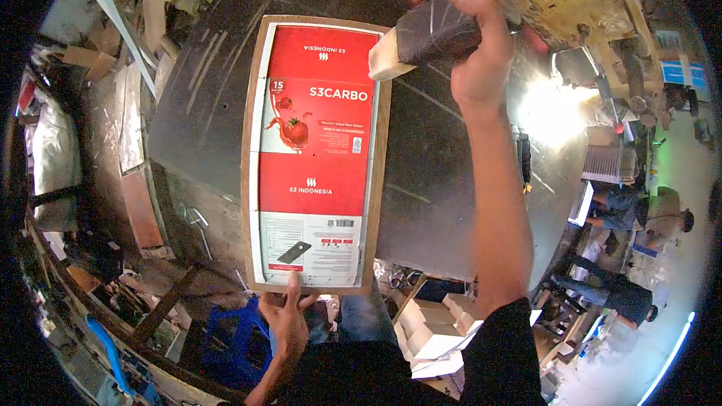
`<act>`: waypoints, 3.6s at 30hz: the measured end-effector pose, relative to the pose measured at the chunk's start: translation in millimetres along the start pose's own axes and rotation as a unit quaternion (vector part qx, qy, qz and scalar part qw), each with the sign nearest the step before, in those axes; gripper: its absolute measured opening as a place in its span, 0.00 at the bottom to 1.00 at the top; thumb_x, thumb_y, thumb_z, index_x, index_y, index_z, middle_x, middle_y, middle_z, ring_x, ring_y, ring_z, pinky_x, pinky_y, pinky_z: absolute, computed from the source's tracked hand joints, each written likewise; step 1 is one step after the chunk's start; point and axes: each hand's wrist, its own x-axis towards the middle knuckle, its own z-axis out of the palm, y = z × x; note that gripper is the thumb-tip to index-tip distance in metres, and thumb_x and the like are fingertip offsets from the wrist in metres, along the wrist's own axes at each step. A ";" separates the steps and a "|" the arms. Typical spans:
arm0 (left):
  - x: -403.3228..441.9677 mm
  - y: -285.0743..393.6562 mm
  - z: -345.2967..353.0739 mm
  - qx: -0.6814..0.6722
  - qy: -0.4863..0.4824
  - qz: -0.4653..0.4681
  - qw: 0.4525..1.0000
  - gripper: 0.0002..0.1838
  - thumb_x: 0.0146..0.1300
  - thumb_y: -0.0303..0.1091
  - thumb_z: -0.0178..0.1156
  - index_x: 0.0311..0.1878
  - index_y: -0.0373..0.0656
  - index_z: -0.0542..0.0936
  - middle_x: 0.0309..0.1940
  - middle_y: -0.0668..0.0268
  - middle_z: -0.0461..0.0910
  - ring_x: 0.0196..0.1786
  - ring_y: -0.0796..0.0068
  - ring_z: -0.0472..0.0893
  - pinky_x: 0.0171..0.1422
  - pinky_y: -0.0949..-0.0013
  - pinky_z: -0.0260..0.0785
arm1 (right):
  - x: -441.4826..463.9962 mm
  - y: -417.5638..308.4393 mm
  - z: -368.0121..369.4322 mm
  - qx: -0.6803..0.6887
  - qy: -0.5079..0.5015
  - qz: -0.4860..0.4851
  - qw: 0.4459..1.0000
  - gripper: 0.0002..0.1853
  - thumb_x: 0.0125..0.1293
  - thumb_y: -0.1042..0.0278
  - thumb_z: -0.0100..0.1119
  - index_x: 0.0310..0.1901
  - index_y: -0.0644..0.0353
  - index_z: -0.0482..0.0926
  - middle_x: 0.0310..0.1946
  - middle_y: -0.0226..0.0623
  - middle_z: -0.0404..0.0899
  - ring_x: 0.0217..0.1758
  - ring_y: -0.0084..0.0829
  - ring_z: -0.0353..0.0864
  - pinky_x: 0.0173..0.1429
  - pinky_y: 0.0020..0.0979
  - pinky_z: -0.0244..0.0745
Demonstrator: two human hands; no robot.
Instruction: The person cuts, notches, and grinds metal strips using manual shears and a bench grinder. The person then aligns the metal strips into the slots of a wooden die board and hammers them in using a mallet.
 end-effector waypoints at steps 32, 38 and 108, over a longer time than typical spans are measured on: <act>30.5 -7.7 74.9 0.020 -0.102 0.135 0.985 0.18 0.62 0.30 0.74 0.50 0.34 0.80 0.37 0.62 0.86 0.33 0.76 0.84 0.37 0.71 0.79 | -144.2 -54.6 -21.1 -0.092 -0.118 0.019 0.988 0.33 0.48 0.43 0.62 0.46 0.65 0.69 0.37 0.48 0.73 0.41 0.41 0.73 0.56 0.46 0.68; 30.6 -3.9 70.0 0.051 -0.128 0.146 0.980 0.15 0.62 0.28 0.74 0.46 0.33 0.78 0.39 0.57 0.86 0.36 0.78 0.85 0.41 0.74 0.82 | -134.0 -59.5 -26.8 -0.018 -0.014 0.113 0.993 0.33 0.49 0.41 0.59 0.46 0.62 0.69 0.35 0.43 0.72 0.41 0.37 0.71 0.55 0.44 0.66; 3.8 -20.1 2.8 0.019 -0.030 0.032 0.999 0.28 0.65 0.29 0.72 0.62 0.31 0.69 0.53 0.56 0.79 0.54 0.70 0.80 0.55 0.65 0.78 | 42.5 59.1 32.3 -0.112 0.005 -0.148 0.983 0.13 0.69 0.57 0.59 0.38 0.61 0.78 0.29 0.35 0.80 0.34 0.26 0.81 0.43 0.30 0.76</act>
